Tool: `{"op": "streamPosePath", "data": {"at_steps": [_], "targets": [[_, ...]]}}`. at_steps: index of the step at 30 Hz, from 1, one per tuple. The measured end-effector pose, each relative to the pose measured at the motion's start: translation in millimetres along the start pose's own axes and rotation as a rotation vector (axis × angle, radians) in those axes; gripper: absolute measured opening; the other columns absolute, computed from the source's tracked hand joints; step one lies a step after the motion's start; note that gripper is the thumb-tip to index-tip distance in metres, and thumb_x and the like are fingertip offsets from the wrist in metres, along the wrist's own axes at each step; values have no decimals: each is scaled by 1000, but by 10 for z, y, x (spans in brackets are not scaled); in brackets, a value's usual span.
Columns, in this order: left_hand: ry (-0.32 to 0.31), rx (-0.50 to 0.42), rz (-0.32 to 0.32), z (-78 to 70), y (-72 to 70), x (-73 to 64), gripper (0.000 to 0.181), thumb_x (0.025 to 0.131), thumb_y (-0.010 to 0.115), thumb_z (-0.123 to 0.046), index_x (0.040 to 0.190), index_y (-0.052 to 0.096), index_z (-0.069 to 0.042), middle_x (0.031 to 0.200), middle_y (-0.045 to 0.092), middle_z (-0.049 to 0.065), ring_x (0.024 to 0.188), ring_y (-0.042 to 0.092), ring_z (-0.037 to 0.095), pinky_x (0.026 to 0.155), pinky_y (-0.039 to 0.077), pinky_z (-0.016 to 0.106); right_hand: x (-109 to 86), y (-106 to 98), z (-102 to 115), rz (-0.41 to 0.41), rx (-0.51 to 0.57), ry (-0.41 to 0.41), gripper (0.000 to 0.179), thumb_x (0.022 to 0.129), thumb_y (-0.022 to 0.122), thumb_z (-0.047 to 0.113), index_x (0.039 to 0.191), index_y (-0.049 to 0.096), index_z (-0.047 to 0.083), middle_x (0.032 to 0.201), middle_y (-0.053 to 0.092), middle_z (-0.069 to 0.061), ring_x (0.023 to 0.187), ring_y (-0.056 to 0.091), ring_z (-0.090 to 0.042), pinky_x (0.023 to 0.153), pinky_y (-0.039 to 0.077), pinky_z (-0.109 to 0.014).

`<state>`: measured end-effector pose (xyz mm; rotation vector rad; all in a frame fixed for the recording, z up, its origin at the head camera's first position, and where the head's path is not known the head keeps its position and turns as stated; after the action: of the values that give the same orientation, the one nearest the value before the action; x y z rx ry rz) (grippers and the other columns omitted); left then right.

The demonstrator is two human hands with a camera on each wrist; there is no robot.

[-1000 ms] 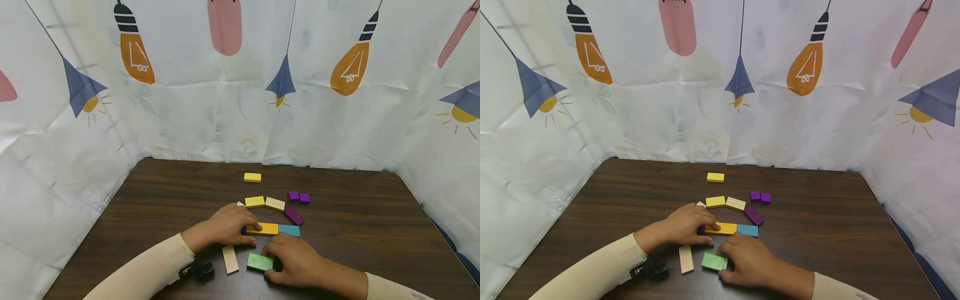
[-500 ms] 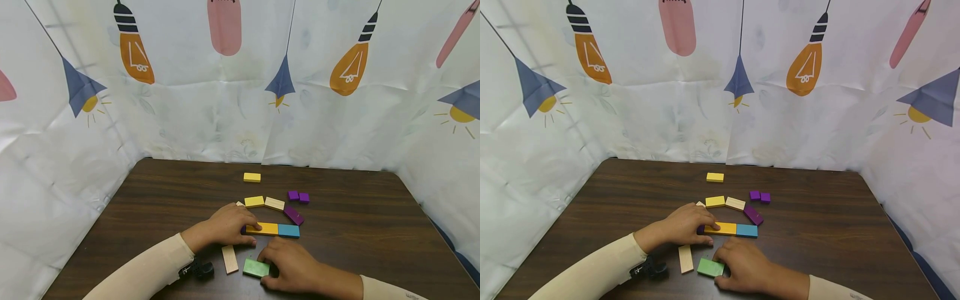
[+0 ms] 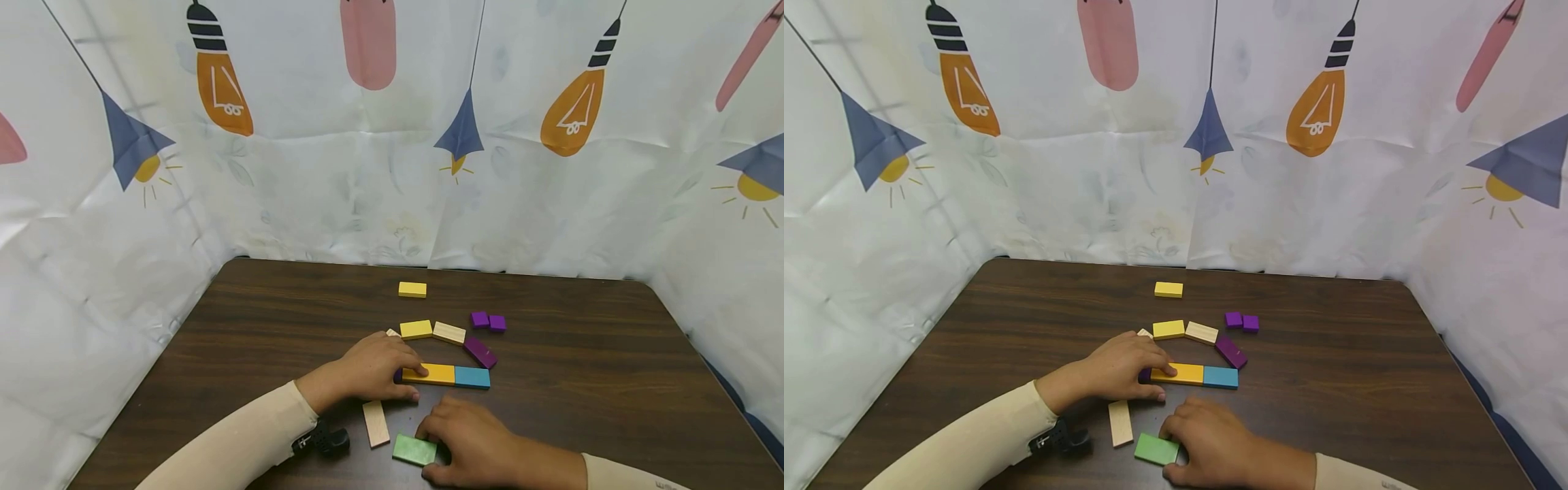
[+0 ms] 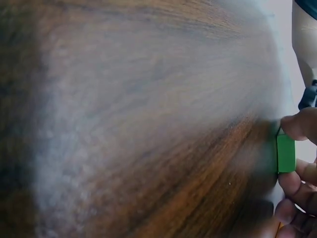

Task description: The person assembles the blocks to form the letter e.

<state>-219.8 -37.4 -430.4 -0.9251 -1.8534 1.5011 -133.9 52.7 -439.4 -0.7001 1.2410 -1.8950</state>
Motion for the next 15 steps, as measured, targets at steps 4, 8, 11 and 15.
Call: {"op": "streamPosePath", "data": {"at_steps": [4, 8, 11, 15], "targets": [[4, 7, -5, 1, 0, 3, 38, 93, 69, -58, 123, 74, -34, 123, 67, -19, 120, 58, 7, 100, 44, 38, 8, 21, 31, 0, 14, -22, 31, 88, 76, 50, 111, 70, 29, 96, 53, 26, 88, 46, 5, 72, 41, -17], [4, 8, -8, 2, -4, 1, 38, 93, 69, -58, 123, 74, -34, 123, 67, -19, 120, 58, 7, 99, 45, 37, 21, 33, 64, 5, 23, -41, 33, 89, 75, 51, 112, 70, 28, 94, 52, 26, 87, 45, 6, 71, 40, -15], [4, 8, -9, -2, -7, 1, 38, 93, 69, -57, 123, 74, -34, 123, 67, -19, 120, 58, 7, 99, 44, 37, 28, 39, 87, 7, 21, -53, 34, 88, 76, 52, 112, 70, 28, 93, 51, 26, 86, 44, 6, 71, 39, -15], [4, 8, -7, -6, -9, 0, 38, 93, 70, -56, 123, 74, -34, 123, 67, -19, 121, 58, 7, 102, 44, 39, 40, 50, 110, 5, 12, -70, 35, 88, 76, 52, 113, 70, 28, 92, 50, 26, 86, 44, 6, 73, 40, -16]]}}
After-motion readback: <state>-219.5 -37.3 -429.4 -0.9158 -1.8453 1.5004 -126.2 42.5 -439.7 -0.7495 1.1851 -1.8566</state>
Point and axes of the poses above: each hand's wrist, its own x-axis towards the middle knuckle, its own y-axis out of the palm, z = x × y, the point moved 9 cm from there along x, towards the middle knuckle
